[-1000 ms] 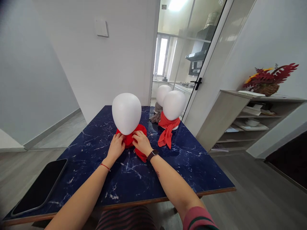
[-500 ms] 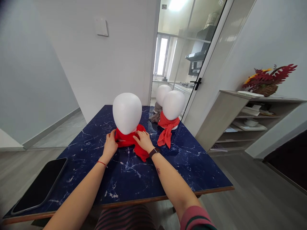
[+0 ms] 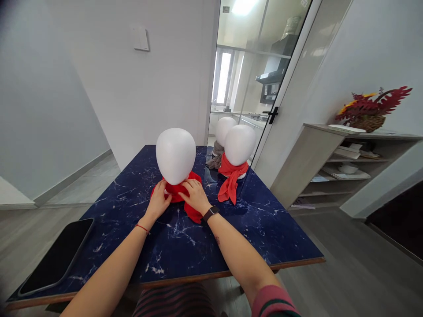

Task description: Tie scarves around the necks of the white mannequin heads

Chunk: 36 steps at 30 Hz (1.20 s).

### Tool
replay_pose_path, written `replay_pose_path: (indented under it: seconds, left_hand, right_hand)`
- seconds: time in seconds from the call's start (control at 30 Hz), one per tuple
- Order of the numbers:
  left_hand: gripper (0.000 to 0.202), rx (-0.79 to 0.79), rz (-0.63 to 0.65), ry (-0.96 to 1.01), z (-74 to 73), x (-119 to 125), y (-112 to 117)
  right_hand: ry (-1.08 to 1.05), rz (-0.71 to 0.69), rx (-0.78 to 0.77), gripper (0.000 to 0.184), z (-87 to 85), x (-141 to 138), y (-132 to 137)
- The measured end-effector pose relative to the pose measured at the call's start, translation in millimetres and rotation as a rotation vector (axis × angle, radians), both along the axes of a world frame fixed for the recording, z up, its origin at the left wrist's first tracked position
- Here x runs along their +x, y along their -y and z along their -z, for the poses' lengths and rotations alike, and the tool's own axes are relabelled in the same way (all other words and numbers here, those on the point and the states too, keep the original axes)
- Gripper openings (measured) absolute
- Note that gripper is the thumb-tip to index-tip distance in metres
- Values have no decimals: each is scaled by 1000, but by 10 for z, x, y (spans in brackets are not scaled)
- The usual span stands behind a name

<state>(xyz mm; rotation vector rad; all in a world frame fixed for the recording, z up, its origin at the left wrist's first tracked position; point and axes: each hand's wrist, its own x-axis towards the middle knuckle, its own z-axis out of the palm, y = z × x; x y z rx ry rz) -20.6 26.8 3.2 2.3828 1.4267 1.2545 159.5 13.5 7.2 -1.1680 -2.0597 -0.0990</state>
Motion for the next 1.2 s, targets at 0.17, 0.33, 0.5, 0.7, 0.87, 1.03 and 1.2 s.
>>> replay_pose_path:
  seconds: [0.17, 0.33, 0.5, 0.7, 0.87, 1.03, 1.2]
  left_hand:
    - [37, -31, -36, -296, -38, -12, 41]
    - [31, -113, -145, -434, -88, 10, 93]
    - [48, -115, -57, -469, -121, 34, 128]
    - [37, -168, -52, -464, -114, 59, 131]
    - [34, -164, -237, -427, -102, 21, 134]
    - [34, -187, -347, -450, -126, -36, 120]
    - [43, -270, -411, -433, -183, -34, 118]
  right_hand:
    - [123, 55, -96, 44, 22, -147, 54]
    - [234, 66, -175, 35, 50, -155, 40]
    - [261, 77, -157, 33, 44, -155, 51]
    - [275, 23, -138, 25, 47, -148, 48]
    - [262, 79, -123, 26, 55, -120, 15]
    - [192, 149, -124, 39, 72, -80, -28]
    - [96, 266, -182, 44, 56, -7, -122]
